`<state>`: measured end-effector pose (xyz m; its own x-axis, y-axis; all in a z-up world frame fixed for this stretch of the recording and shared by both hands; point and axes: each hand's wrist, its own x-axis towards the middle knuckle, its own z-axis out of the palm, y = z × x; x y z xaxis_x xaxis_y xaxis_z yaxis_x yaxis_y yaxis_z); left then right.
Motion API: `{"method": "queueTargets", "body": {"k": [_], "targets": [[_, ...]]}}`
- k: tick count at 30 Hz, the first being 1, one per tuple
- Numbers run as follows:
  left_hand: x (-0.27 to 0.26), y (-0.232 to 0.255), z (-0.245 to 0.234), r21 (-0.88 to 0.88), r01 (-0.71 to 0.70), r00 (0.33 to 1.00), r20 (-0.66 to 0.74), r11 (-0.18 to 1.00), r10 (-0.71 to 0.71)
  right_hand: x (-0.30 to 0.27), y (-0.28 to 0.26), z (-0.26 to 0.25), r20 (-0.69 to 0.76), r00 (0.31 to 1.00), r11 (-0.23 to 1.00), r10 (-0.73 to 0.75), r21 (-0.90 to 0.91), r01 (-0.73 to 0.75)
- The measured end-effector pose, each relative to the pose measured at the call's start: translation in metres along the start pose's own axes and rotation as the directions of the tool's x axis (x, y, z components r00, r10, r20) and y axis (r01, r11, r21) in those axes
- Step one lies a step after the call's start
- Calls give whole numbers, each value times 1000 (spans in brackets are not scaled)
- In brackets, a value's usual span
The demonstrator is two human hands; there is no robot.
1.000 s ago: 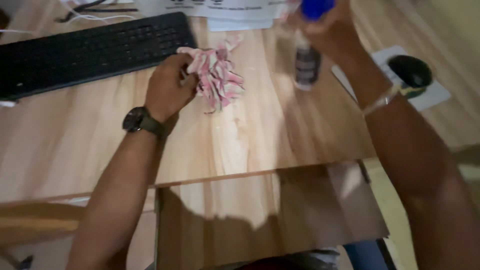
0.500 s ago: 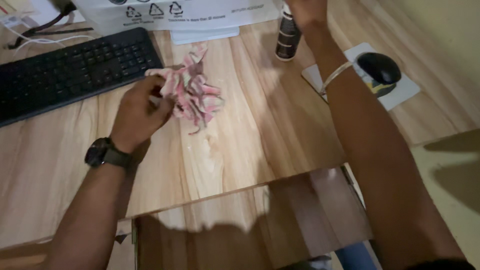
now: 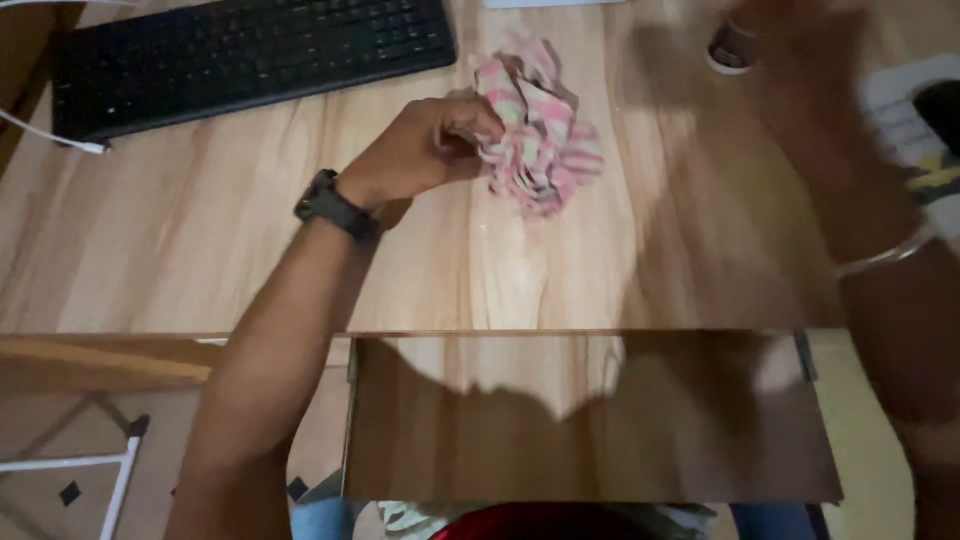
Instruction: The person cleans a wooden desk surface using a spray bottle and a cloth. They move a keyboard and mouse aside, spray the surface, and wipe it thoroughly with the cloth, then return the items to the desk.
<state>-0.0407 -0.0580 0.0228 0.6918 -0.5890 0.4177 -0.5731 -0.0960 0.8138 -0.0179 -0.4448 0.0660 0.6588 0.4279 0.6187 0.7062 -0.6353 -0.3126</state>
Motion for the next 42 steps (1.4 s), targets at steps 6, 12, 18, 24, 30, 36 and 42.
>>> {"method": "queueTargets", "body": {"k": [6, 12, 18, 24, 30, 36, 42], "targets": [[0, 2, -25, 621, 70, 978, -195, 781, 68, 15, -113, 78, 341, 929, 988, -143, 106, 113], [36, -38, -43, 940, 18, 996, -48, 341, 81, 12, -141, 116, 415, 885, 933, -209, -187, 308], [66, -79, -53, 915, 168, 985, -143, 365, -96, -40, -65, 88, 419, 838, 881, -351, -156, 447], [60, -89, -51, 922, 95, 995, -98, 375, -11, -23, 11, 57, 567, 821, 510, -67, -688, 517], [50, -93, -57, 959, 37, 992, -69, 281, 106, 25, -43, 143, 474, 800, 694, -367, -434, 575], [29, -84, -61, 962, -19, 991, -17, 273, 131, -32, -159, 128, 486, 803, 914, -345, -21, 405], [-3, -53, -57, 960, -101, 982, 53, 263, 184, -76, -140, 67, 769, 639, 904, -5, -270, 333]]}}
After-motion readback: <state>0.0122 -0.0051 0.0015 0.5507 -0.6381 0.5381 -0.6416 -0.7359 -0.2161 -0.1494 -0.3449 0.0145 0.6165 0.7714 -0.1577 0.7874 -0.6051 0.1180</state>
